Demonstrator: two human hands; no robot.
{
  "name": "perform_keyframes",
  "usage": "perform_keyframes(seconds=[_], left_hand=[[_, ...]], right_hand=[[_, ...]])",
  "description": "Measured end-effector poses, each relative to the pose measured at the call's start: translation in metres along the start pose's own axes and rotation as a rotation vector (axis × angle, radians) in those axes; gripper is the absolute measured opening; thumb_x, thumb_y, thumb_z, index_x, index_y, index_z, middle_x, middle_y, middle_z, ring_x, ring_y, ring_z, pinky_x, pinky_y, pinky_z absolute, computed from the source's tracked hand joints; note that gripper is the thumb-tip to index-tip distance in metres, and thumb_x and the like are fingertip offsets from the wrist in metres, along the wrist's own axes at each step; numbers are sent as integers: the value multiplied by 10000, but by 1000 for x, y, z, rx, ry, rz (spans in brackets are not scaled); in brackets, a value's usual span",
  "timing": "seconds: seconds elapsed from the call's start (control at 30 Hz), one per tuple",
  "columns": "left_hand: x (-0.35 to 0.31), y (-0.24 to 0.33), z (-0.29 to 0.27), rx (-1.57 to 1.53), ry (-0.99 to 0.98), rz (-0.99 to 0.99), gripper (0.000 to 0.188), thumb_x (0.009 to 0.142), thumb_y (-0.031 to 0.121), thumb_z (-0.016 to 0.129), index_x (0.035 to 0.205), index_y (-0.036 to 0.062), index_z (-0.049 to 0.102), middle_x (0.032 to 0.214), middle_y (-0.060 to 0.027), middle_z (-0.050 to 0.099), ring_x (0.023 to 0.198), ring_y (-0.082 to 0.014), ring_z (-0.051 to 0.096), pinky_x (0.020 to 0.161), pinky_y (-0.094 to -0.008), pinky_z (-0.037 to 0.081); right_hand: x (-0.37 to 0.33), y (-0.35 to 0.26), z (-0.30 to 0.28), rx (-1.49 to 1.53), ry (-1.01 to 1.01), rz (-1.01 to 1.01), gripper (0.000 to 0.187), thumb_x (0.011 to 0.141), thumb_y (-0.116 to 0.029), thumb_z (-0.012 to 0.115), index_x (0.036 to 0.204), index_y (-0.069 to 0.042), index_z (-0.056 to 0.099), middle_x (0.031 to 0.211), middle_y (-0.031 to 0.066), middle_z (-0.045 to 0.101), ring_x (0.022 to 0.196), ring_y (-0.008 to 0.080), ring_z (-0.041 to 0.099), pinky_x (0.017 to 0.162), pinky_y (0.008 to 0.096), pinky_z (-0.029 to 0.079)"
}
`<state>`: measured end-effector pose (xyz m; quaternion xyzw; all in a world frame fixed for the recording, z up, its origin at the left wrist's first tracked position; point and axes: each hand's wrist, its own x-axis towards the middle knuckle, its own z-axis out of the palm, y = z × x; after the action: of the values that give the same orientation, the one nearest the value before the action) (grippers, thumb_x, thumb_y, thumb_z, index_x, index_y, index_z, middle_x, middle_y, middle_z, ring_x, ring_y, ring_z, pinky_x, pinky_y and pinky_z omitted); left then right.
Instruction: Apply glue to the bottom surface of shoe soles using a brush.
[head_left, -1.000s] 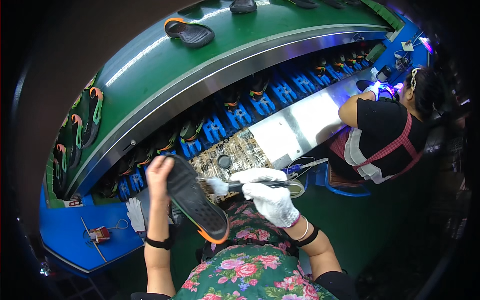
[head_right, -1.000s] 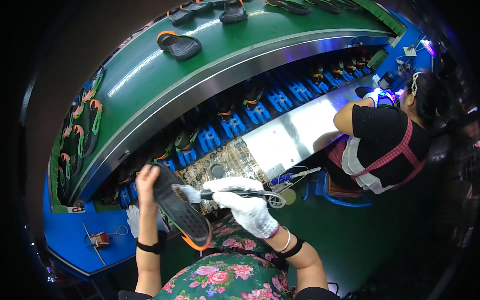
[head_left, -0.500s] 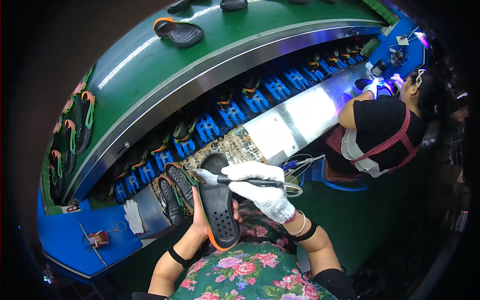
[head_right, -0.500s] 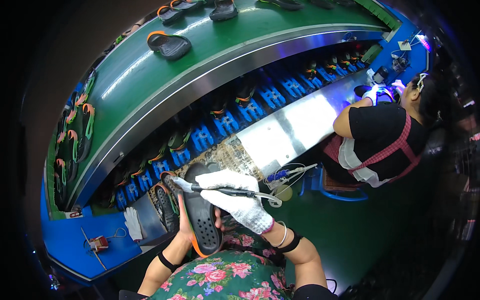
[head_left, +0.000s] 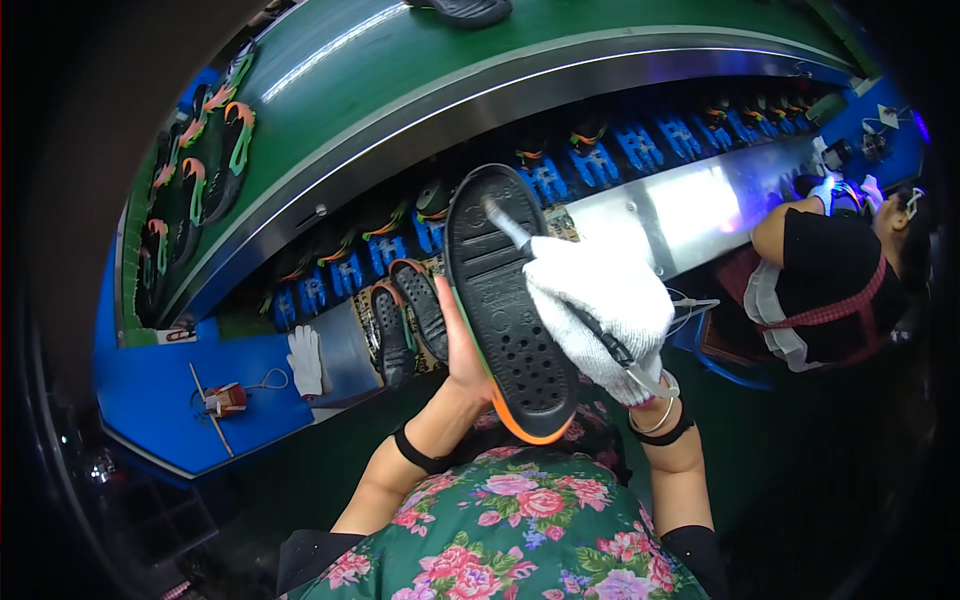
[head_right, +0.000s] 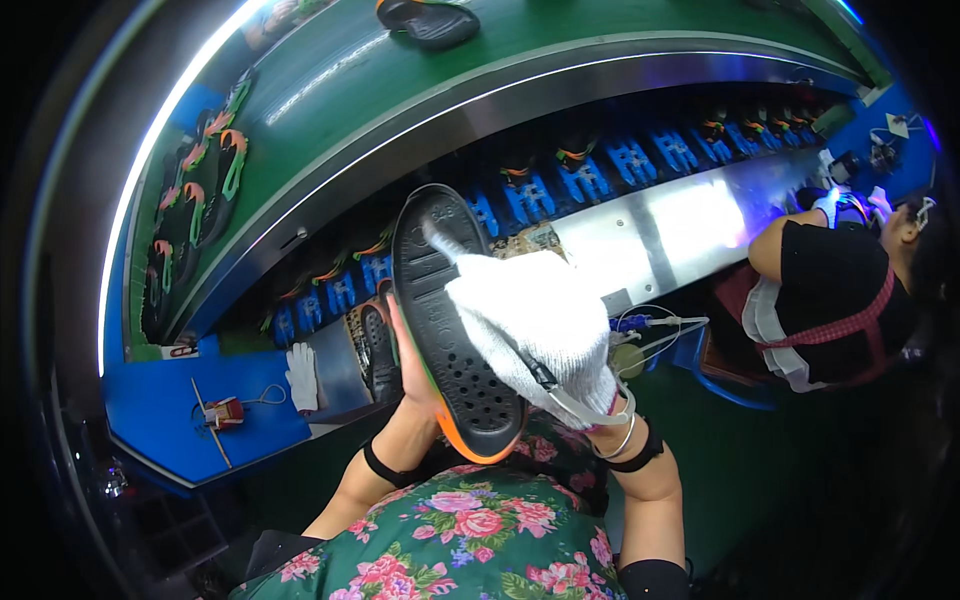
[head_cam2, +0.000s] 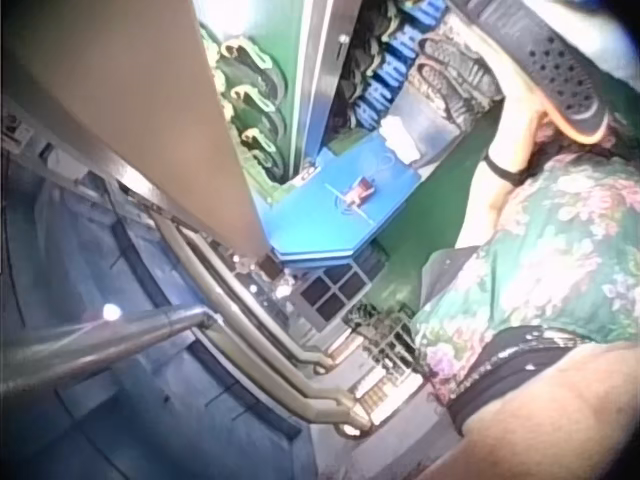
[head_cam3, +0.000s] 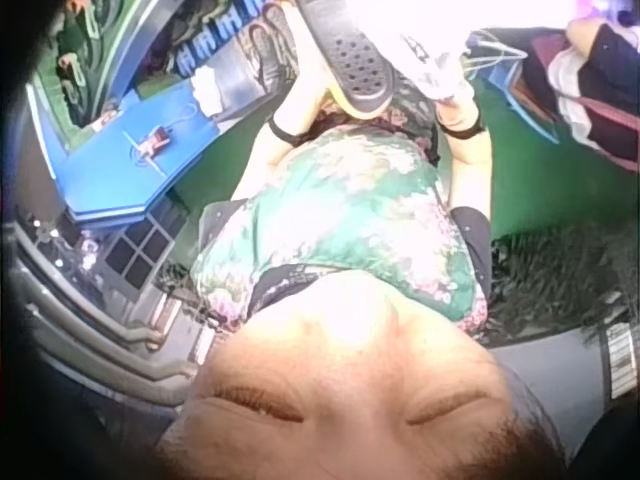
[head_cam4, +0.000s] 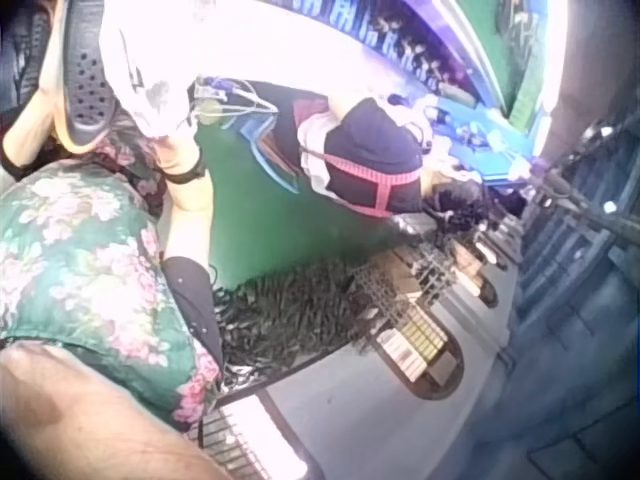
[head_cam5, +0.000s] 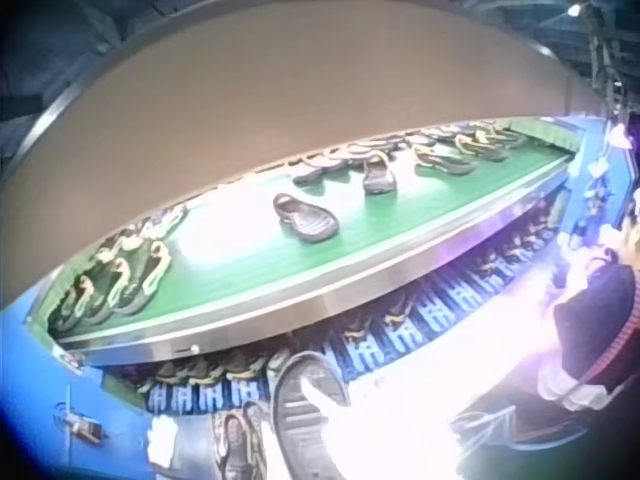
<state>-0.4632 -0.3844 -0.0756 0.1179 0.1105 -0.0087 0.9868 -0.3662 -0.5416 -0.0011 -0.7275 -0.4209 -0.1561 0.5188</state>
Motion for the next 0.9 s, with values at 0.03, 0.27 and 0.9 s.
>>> perform_keyframes(seconds=[0.03, 0.27, 0.9], left_hand=[[-1, -1, -3, -4, -84, -8, 892, 982, 790, 263, 1534, 109, 426, 1484, -112, 531, 1334, -300, 533, 1147, -473, 412], [2, -23, -34, -298, -359, -78, 1115, 854, 942, 201, 1517, 79, 441, 1468, -141, 544, 1338, -304, 544, 1144, -471, 420], [11, 1, -70, 215, -237, 107, 900, 963, 825, 201, 1599, 202, 330, 1533, -49, 483, 1376, -240, 484, 1182, -433, 361]], right_hand=[[1, 0, -1, -51, -11, -9, 277, 760, 14, 787, 1032, -35, 786, 1033, 148, 775, 905, 272, 745, 813, 359, 567], [-25, -4, 19, 40, -195, -116, 378, 758, -21, 760, 1136, -29, 747, 1132, 166, 734, 967, 310, 713, 847, 416, 568], [-19, -9, 28, 187, -143, -122, 375, 813, -49, 732, 1188, -49, 735, 1143, 130, 738, 990, 304, 705, 871, 406, 567]])
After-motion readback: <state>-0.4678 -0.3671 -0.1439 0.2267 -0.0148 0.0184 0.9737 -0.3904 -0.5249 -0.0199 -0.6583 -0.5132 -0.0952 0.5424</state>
